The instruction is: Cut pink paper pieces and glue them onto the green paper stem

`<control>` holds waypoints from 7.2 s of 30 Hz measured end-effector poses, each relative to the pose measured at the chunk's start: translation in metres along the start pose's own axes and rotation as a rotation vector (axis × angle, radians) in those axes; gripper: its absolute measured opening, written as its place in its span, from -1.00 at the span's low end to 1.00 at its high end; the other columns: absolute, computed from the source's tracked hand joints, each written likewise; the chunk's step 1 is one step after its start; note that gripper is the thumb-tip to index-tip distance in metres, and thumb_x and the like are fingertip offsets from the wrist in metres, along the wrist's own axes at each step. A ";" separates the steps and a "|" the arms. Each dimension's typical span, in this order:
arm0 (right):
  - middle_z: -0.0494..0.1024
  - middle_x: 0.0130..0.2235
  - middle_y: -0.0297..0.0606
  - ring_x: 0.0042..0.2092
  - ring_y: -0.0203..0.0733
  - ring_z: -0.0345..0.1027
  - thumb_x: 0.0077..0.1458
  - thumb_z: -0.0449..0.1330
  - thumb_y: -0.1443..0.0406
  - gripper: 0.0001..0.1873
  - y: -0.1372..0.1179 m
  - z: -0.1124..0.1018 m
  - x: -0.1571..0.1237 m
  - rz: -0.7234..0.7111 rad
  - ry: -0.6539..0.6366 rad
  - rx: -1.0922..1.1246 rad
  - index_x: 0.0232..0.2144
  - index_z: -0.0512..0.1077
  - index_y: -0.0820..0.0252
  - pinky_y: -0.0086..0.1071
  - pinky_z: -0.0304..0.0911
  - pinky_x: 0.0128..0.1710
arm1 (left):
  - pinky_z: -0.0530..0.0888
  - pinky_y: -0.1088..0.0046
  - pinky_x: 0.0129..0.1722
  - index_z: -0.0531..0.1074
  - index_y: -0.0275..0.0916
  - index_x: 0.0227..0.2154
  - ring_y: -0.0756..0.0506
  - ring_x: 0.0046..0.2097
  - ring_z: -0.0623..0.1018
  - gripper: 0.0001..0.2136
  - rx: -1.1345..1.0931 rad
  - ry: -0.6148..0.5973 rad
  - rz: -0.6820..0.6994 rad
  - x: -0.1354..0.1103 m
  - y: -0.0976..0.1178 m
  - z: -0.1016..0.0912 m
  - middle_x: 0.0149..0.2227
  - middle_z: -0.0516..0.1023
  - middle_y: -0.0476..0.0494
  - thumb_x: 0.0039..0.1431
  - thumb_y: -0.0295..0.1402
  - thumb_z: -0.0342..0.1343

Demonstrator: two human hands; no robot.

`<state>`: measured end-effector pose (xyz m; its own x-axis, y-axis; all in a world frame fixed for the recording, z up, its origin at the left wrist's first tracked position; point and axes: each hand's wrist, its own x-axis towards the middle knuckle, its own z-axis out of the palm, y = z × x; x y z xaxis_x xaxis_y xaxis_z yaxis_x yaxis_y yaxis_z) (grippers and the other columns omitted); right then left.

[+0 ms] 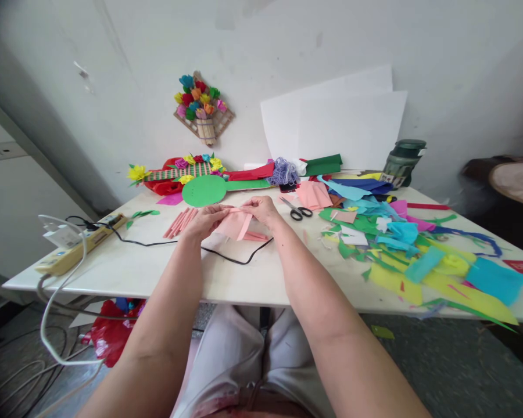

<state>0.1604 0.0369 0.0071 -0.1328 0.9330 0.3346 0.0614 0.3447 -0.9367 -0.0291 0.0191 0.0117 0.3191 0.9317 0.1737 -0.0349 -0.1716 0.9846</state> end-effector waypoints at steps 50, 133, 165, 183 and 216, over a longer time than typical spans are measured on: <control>0.43 -0.65 -0.39 -0.59 -0.39 0.26 -0.44 0.43 0.25 -0.71 -0.010 -0.001 -0.006 0.191 -0.090 0.169 -0.65 0.43 0.28 -0.50 0.20 -0.57 | 0.32 0.50 -0.42 0.56 -0.33 -0.36 0.02 -0.43 0.42 -0.61 0.169 0.082 0.073 0.008 -0.013 0.006 -0.42 0.55 -0.14 -0.22 -0.13 0.31; 0.52 -0.56 -0.32 -0.55 -0.37 0.27 -0.42 0.40 0.24 -0.70 -0.005 -0.005 -0.002 0.069 -0.114 0.130 -0.50 0.58 0.26 -0.47 0.21 -0.53 | 0.30 0.52 -0.47 0.58 -0.31 -0.32 0.01 -0.45 0.42 -0.58 0.043 0.064 0.012 0.002 -0.003 0.004 -0.45 0.55 -0.14 -0.27 -0.15 0.34; 0.57 -0.50 -0.28 -0.48 -0.30 0.39 -0.42 0.41 0.30 -0.74 -0.004 -0.009 -0.005 0.128 -0.209 0.322 -0.50 0.58 0.22 -0.40 0.32 -0.43 | 0.25 0.53 -0.52 0.59 -0.29 -0.37 0.06 -0.51 0.39 -0.67 -0.065 0.096 0.010 0.002 -0.004 0.004 -0.49 0.54 -0.09 -0.31 -0.30 0.37; 0.52 -0.57 -0.31 -0.53 -0.34 0.31 -0.43 0.40 0.29 -0.71 -0.011 -0.013 -0.007 0.127 -0.171 0.187 -0.50 0.57 0.25 -0.42 0.27 -0.50 | 0.29 0.51 -0.49 0.58 -0.30 -0.35 0.03 -0.49 0.40 -0.60 0.017 0.051 -0.003 0.002 -0.004 0.003 -0.48 0.54 -0.11 -0.27 -0.13 0.33; 0.52 -0.53 -0.33 -0.47 -0.30 0.36 -0.46 0.41 0.23 -0.70 -0.005 -0.006 -0.005 0.064 -0.107 0.172 -0.54 0.54 0.23 -0.40 0.31 -0.42 | 0.42 0.42 -0.31 0.57 -0.32 -0.36 -0.04 -0.37 0.50 -0.62 -0.045 0.084 0.004 0.006 -0.012 0.000 -0.40 0.58 -0.16 -0.34 -0.26 0.38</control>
<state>0.1664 0.0307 0.0106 -0.2391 0.9330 0.2691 -0.0953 0.2532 -0.9627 -0.0263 0.0269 0.0007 0.2384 0.9549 0.1769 -0.0789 -0.1626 0.9835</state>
